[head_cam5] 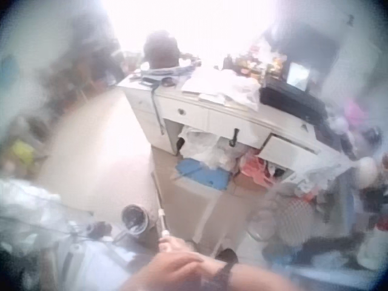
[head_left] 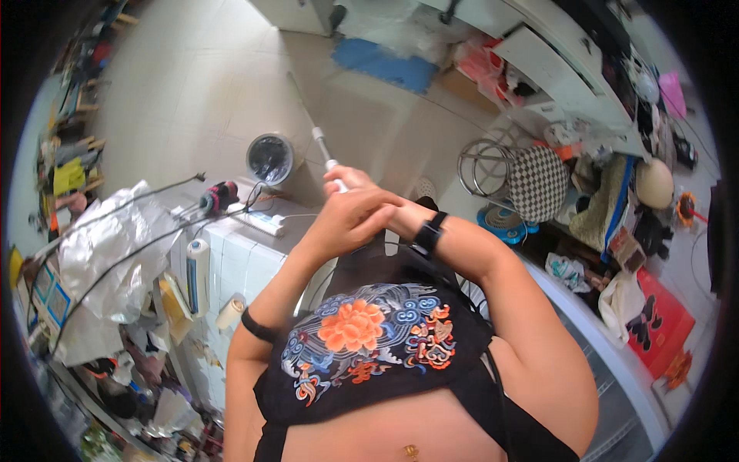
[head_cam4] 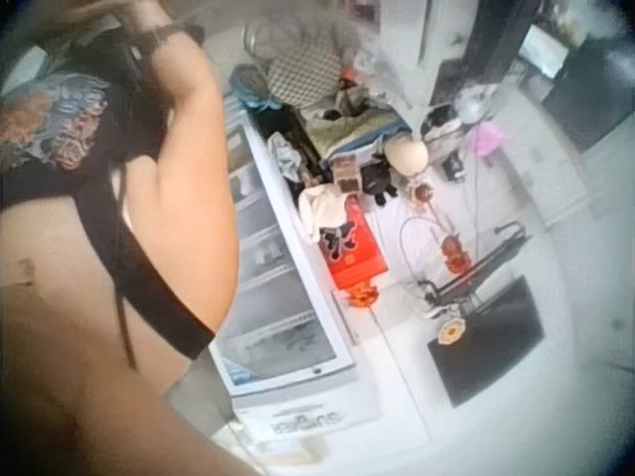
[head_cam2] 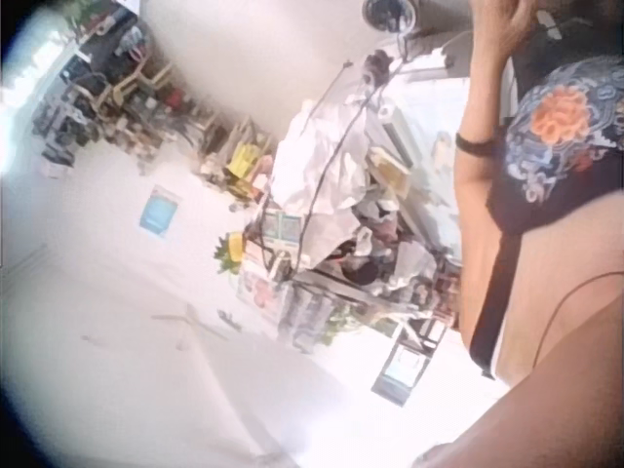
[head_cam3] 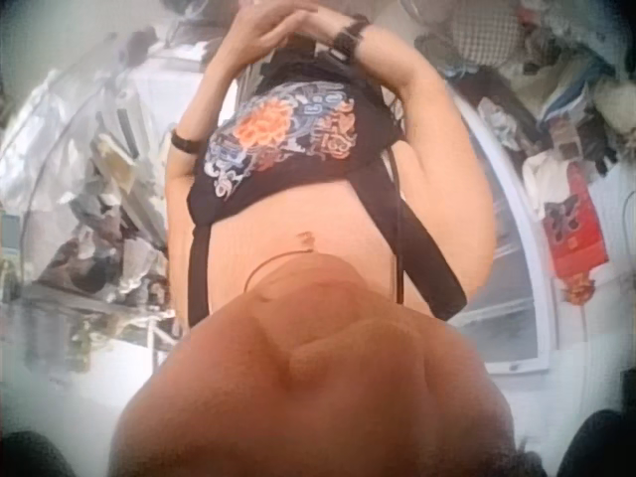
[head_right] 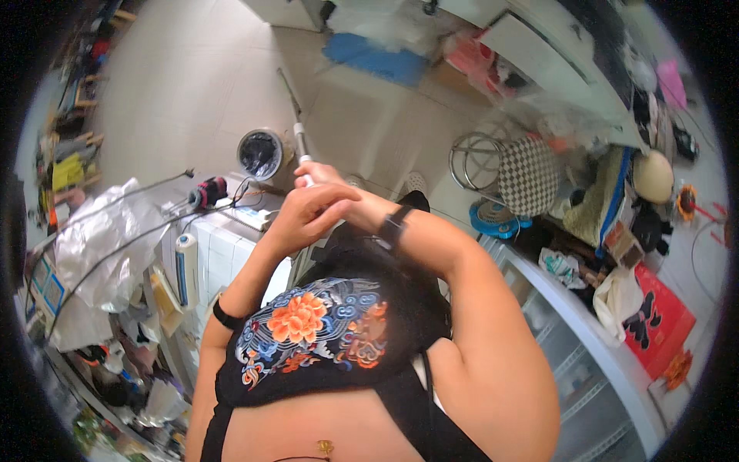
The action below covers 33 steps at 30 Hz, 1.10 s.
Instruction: The person mops the tiled floor of a cluttered kitchen and storage area using a long-handled mop. They move around various items including a red bucket, a large metal pot, and stacked boxes while cleaning the floor surface.
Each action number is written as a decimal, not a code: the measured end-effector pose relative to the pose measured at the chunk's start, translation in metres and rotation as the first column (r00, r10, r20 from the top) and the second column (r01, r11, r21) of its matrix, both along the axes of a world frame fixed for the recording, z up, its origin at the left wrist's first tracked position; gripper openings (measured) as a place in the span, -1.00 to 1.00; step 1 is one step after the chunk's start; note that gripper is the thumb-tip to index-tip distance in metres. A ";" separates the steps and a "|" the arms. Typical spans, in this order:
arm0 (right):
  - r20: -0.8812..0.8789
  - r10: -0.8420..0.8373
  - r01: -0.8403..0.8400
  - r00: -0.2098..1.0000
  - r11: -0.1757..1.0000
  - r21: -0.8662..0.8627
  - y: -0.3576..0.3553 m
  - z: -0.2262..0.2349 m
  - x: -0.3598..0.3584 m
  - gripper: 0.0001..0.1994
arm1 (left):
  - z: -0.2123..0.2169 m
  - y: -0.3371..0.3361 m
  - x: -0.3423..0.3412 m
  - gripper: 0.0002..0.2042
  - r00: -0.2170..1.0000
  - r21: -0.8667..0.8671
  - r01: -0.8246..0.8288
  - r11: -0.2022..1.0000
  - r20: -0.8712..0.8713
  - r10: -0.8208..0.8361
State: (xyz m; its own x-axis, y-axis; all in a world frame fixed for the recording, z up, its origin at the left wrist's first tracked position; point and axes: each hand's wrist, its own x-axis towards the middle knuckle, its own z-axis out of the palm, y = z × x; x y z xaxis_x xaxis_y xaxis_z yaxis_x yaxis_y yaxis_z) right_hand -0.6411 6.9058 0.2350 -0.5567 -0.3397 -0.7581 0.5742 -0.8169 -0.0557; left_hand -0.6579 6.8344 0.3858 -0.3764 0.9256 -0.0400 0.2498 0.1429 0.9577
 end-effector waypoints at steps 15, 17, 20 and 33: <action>0.099 -0.216 0.225 0.971 0.970 -0.093 0.082 0.039 0.117 -0.76 | -0.020 0.043 0.019 -0.43 0.706 0.295 0.328 0.898 0.555 -0.440; 0.095 -0.216 0.223 0.972 0.973 -0.066 0.076 0.028 0.105 -0.77 | -0.061 0.050 0.018 -0.38 0.630 0.254 0.308 0.917 0.667 -0.397; 0.081 -0.148 0.155 0.986 0.984 -0.084 0.054 0.003 0.072 -0.79 | -0.081 0.027 -0.003 -0.40 0.654 0.155 0.223 0.963 0.709 -0.265; -0.068 0.082 -0.070 0.994 0.985 0.160 -0.029 0.009 -0.114 -0.83 | -0.061 -0.066 -0.129 -0.54 0.877 0.002 -0.171 0.985 0.457 0.151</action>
State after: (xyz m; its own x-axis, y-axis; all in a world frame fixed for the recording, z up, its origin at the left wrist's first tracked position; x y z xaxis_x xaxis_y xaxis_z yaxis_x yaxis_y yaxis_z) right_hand -0.7549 6.8769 0.2440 -0.5907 -0.2627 -0.7630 0.6235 -0.7488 -0.2249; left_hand -0.7868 6.7686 0.3251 -0.4701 0.8583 -0.2057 -0.2363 0.1022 0.9663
